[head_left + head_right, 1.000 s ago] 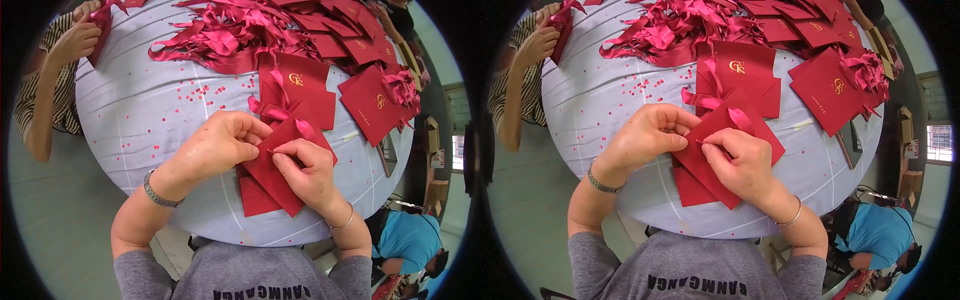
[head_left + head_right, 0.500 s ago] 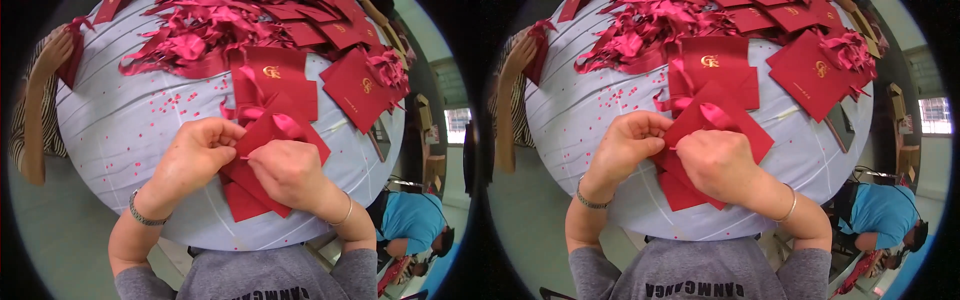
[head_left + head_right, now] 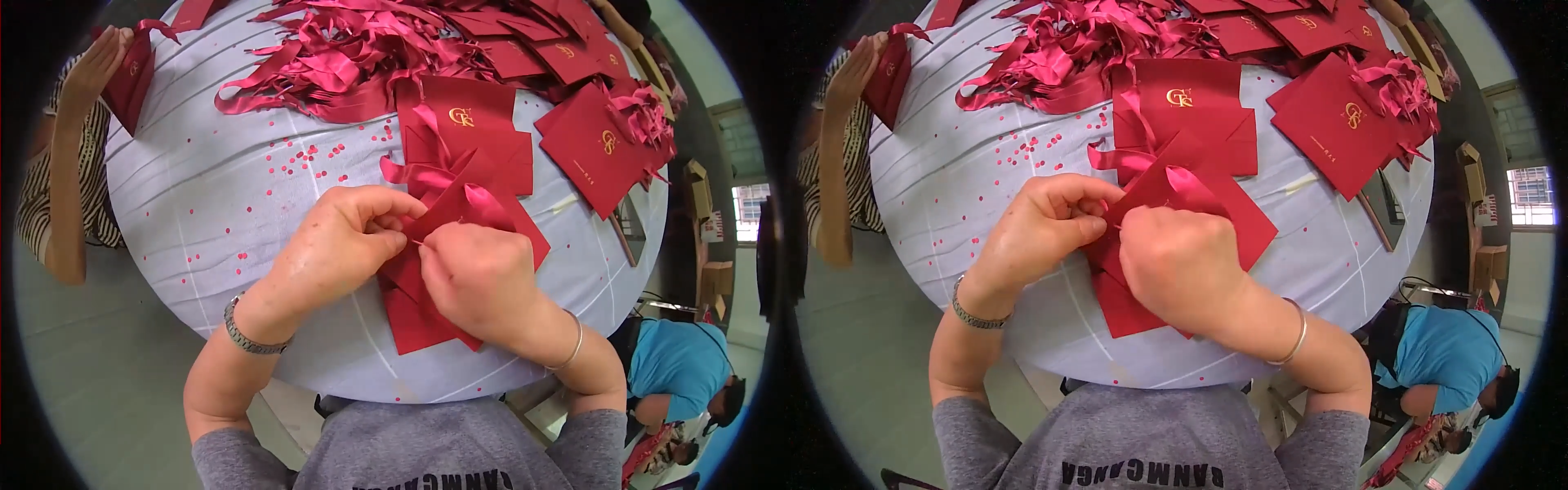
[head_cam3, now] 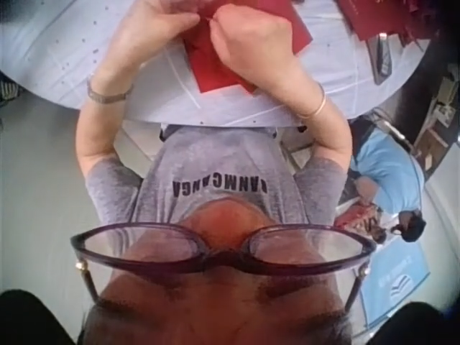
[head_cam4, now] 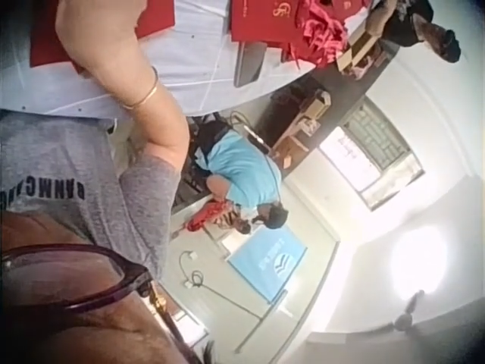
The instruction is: The person attaches ribbon handles to paper gift bags by threading ribbon strips into the bags by hand, folds the bags, and stacks the assembled bags on the table.
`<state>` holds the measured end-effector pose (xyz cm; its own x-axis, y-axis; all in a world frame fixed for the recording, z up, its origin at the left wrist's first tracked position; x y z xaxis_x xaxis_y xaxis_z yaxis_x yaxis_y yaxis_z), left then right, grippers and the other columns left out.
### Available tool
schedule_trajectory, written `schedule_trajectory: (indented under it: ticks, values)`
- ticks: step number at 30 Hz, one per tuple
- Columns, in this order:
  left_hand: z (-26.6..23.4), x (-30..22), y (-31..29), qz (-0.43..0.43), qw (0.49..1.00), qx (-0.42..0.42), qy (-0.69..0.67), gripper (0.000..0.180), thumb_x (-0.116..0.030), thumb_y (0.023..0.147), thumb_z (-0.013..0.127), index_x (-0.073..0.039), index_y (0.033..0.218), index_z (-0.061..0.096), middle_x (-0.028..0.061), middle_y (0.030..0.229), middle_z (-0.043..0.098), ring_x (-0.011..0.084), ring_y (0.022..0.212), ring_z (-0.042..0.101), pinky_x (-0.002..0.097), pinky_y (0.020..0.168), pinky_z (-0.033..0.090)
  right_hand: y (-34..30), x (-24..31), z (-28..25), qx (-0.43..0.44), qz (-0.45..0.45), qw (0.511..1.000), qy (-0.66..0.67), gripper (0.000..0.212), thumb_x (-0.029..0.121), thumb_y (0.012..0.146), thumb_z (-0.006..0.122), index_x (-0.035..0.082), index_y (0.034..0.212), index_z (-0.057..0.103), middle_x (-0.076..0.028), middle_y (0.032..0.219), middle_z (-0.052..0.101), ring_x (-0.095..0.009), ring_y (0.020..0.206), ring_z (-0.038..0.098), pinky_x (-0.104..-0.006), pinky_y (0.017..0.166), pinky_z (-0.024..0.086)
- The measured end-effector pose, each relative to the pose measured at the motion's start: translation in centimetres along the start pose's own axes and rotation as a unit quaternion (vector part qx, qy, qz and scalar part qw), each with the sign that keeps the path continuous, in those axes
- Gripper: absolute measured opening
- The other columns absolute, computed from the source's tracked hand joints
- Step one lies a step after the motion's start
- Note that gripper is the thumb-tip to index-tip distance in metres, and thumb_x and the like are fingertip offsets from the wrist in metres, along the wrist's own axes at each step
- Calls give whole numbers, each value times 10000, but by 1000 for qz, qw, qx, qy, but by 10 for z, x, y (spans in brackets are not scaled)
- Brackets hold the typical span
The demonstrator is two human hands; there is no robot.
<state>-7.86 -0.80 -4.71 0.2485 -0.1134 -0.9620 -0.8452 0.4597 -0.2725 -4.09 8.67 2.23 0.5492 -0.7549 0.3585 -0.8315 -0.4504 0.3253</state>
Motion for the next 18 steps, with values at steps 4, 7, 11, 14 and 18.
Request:
schedule_trajectory:
  ticks: [4,7,11,14,18]
  values:
    - [6,-2,0,20,1000,0,13,254,63,807,598,26,1049,667,19,780,638,65,706,571,238,649,491,8,28,8,42,-67,987,-137,168,78,778,601,58,664,479,-92,582,556,-254,502,586,-362,465,471]
    - [6,-3,2,36,999,-1,27,327,121,825,553,33,1124,649,35,947,665,62,787,594,214,692,499,11,15,5,42,-29,995,-91,164,85,785,610,52,678,490,-97,588,560,-260,509,591,-369,468,475]
    - [4,-13,-5,27,999,5,42,310,101,837,551,39,1124,649,38,947,666,63,802,590,212,700,489,3,12,-9,-6,-21,999,-29,128,82,778,674,46,741,557,-112,637,587,-284,556,610,-382,502,479]
    - [1,-22,-9,33,999,38,18,310,92,812,574,31,1103,660,16,890,646,74,817,574,227,706,472,-9,13,-18,-78,-32,996,5,112,57,740,717,48,773,610,-94,668,607,-273,589,623,-366,519,480]
    - [5,-27,-5,141,976,69,152,292,81,756,601,-2,1023,684,41,848,593,140,797,563,275,703,458,-13,14,-22,-114,-50,992,10,121,54,723,727,52,767,615,-83,691,620,-260,613,630,-352,538,483]
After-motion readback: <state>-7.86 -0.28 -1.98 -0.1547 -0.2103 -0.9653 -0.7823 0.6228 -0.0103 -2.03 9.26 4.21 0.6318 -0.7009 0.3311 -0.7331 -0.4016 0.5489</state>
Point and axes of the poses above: each hand's wrist, its own y-axis towards the middle knuckle, its own z-axis out of the palm, x = y × z, the point moved 10 cm from there along y, towards the middle knuckle
